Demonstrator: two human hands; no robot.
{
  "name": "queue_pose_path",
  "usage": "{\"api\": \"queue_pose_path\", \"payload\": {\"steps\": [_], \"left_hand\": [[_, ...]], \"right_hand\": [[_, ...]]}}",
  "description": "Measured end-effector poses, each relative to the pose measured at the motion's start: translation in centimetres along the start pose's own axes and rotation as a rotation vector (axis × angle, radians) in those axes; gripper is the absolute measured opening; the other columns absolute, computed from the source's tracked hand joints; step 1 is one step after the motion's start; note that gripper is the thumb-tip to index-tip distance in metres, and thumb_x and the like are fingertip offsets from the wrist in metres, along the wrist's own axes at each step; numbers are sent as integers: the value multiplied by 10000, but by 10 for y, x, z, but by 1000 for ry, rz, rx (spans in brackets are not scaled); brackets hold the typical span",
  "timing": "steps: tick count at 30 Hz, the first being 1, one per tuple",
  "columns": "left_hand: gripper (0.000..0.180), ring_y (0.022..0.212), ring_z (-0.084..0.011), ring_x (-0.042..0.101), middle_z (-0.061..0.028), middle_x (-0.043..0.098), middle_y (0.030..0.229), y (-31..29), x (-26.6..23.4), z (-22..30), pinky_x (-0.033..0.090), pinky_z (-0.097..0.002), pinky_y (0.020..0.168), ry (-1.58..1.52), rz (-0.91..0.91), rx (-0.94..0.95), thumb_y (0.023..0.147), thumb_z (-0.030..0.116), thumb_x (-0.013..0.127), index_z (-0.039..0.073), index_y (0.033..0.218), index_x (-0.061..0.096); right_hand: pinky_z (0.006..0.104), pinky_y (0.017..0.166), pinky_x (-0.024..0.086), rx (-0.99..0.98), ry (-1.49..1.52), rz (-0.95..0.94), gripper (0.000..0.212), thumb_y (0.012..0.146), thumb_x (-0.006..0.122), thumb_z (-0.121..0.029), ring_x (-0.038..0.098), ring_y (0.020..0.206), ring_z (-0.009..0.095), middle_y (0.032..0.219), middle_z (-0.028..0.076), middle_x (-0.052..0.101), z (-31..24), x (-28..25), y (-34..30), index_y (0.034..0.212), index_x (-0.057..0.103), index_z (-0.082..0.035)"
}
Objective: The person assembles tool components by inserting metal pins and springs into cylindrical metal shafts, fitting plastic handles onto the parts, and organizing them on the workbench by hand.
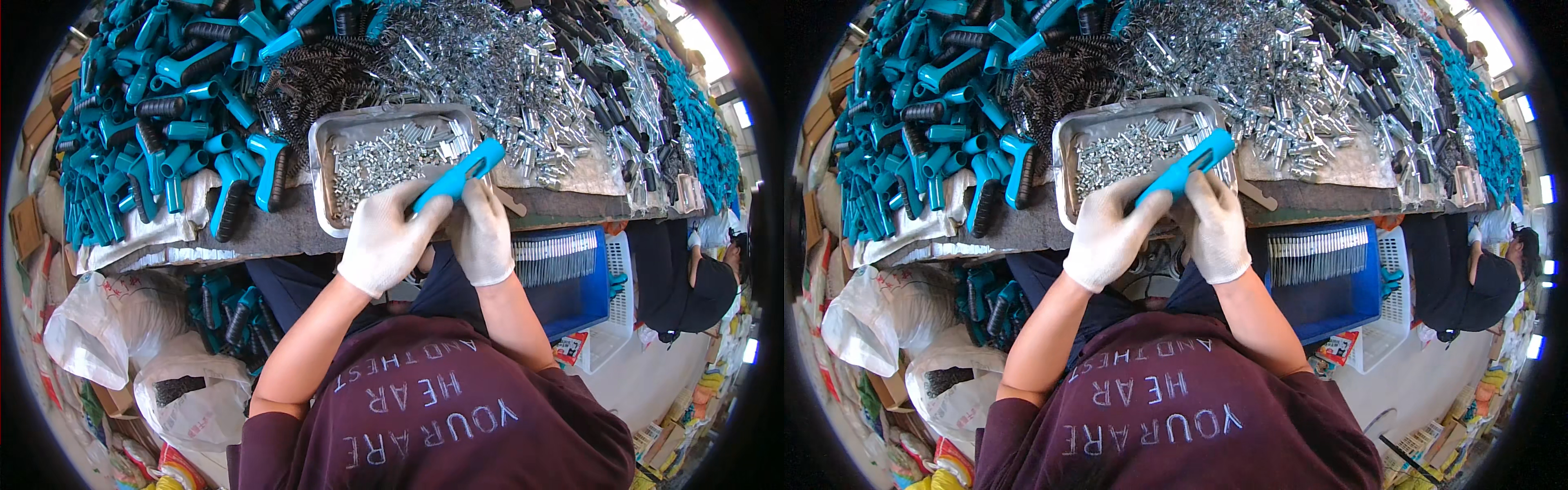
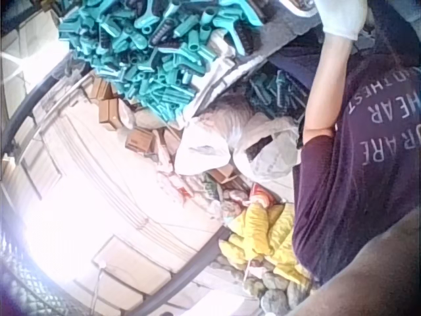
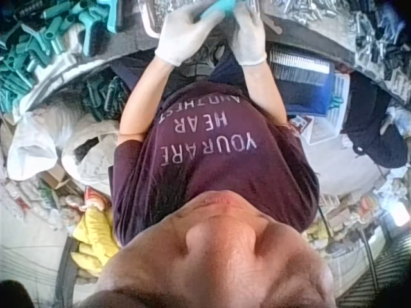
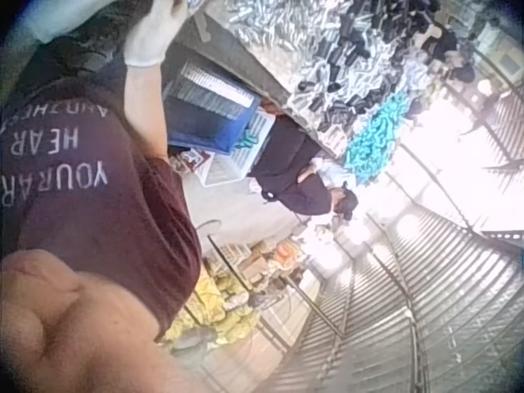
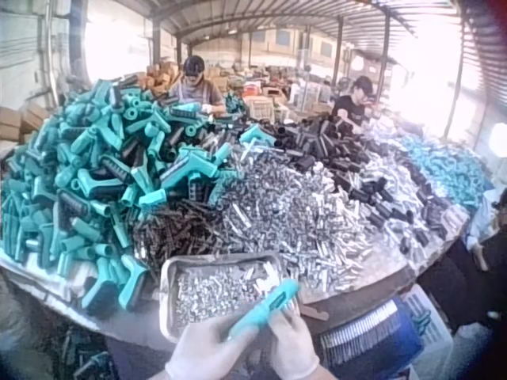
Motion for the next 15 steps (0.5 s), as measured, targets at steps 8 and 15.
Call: {"api": "queue_pose_path", "payload": {"steps": [8, 15], "left_hand": [[171, 909, -308, 656, -93, 664, 958, 52, -12, -45, 525, -411, 784, 893, 87, 464, 851, 230, 654, 125, 972, 716], [95, 893, -292, 652, -77, 644, 906, 54, -20, -38, 520, -407, 745, 929, 164, 395, 844, 214, 659, 126, 870, 683]], "right_hand": [[434, 1029, 419, -101, 245, 172, 409, 1049, 410, -370, 538, 1145, 249, 1210, 116, 557, -17, -24, 3, 1292, 476, -47], [312, 612, 515, 118, 126, 213, 329, 1038, 448, -373, 605, 785, 154, 948, 69, 593, -11, -10, -16, 1116, 531, -65]]}}
Point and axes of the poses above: each hand's wrist, its own y-axis towards the middle knuckle, its own x-axis out of the palm, z = x × y, the point moved 2 cm from there along y, towards the middle knuckle
